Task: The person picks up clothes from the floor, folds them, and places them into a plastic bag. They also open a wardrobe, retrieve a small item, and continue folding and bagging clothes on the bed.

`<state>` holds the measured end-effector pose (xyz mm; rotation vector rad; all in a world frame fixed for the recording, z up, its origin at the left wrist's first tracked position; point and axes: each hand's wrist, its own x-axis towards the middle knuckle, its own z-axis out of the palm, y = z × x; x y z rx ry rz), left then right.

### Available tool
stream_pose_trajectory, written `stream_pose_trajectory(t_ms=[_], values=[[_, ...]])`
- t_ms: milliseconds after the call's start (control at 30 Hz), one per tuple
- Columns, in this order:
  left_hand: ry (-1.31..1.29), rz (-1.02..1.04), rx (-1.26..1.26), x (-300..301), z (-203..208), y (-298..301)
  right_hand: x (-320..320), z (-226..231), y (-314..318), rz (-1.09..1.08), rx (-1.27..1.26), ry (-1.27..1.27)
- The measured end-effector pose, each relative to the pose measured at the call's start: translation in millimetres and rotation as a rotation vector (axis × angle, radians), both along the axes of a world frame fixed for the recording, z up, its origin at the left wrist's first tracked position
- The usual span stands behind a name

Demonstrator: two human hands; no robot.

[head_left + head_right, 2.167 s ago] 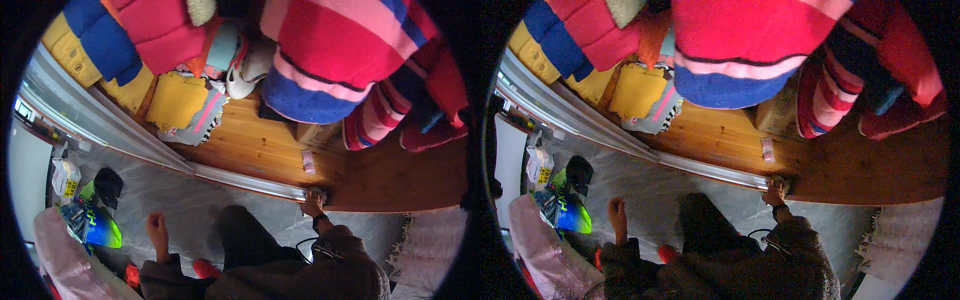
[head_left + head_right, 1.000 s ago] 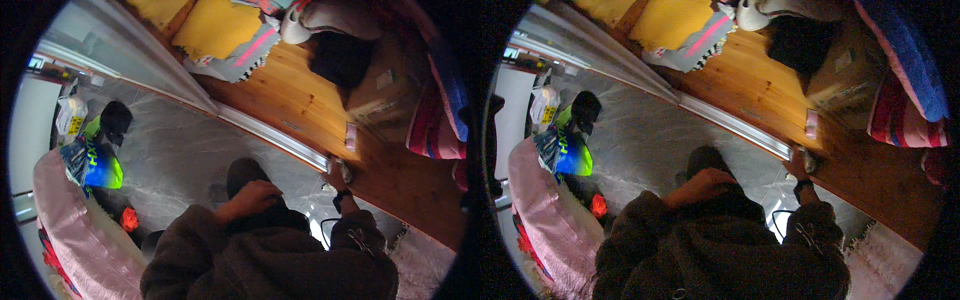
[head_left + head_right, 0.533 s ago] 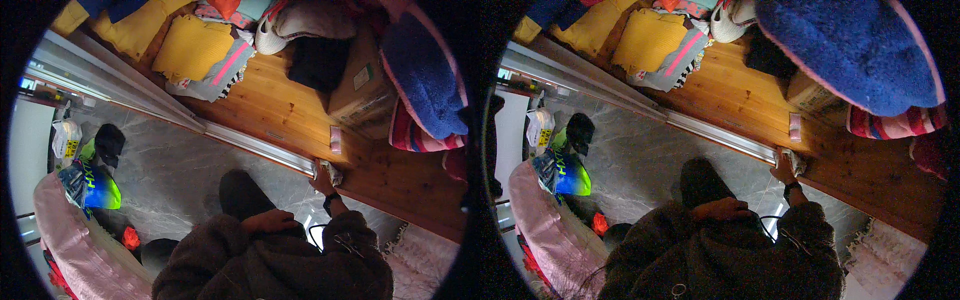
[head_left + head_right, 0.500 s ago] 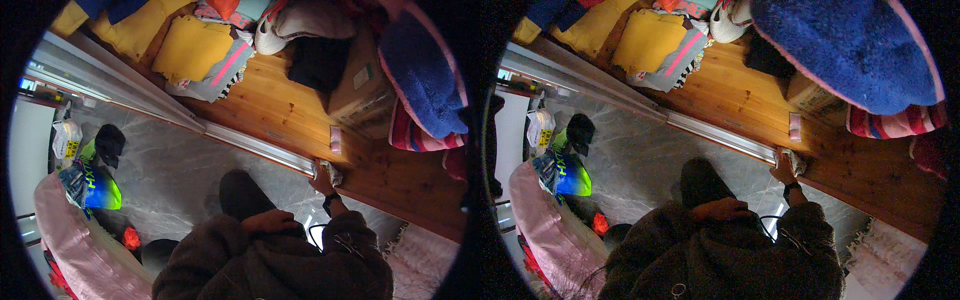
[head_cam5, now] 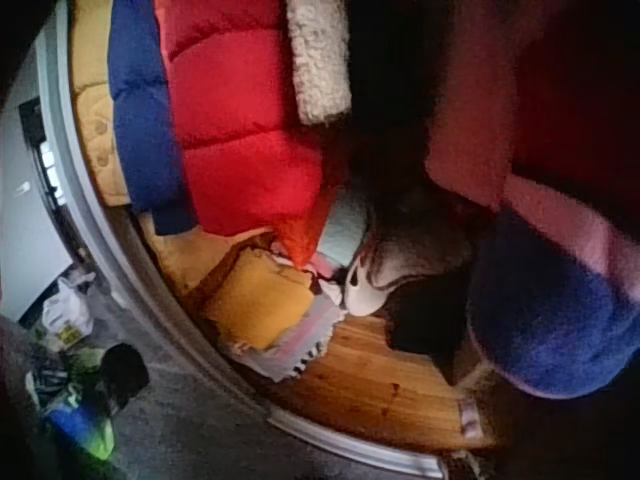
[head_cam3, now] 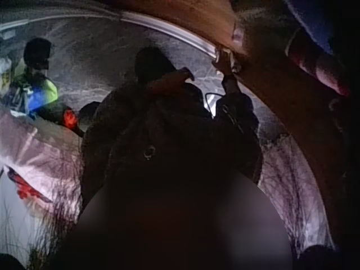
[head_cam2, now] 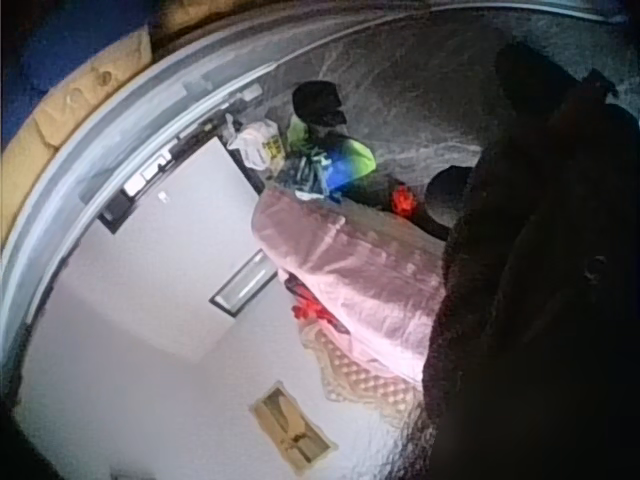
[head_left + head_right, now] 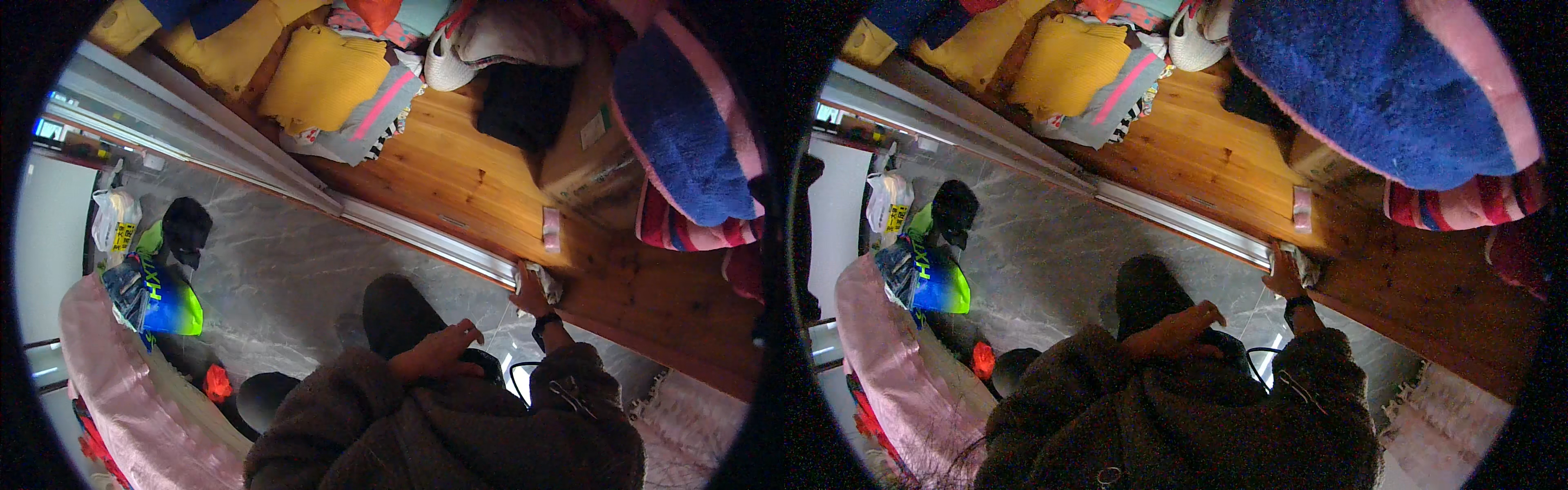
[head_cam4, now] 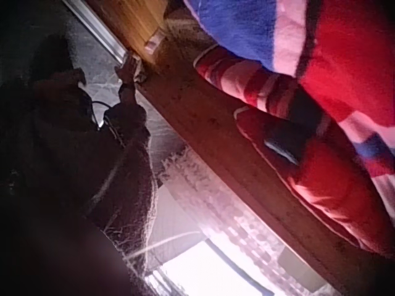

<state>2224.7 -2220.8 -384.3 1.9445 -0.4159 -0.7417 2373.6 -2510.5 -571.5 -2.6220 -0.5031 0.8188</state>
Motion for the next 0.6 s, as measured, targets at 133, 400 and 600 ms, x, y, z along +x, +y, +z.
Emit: stream_pose_trajectory(t_ms=[133,400,600], values=[[-0.028,-0.117,-0.107,1.3,5.8,7.4,-1.9,-4.4,-5.1,-0.019,0.145,-0.051],[-0.216,-0.327,0.028,9.2,14.5,-2.6,-48.2,-1.7,-16.0,0.053,0.204,-0.131],[-0.136,-0.471,0.025,6.8,17.6,-6.0,-73.2,7.7,-6.8,-0.009,0.077,-0.135]])
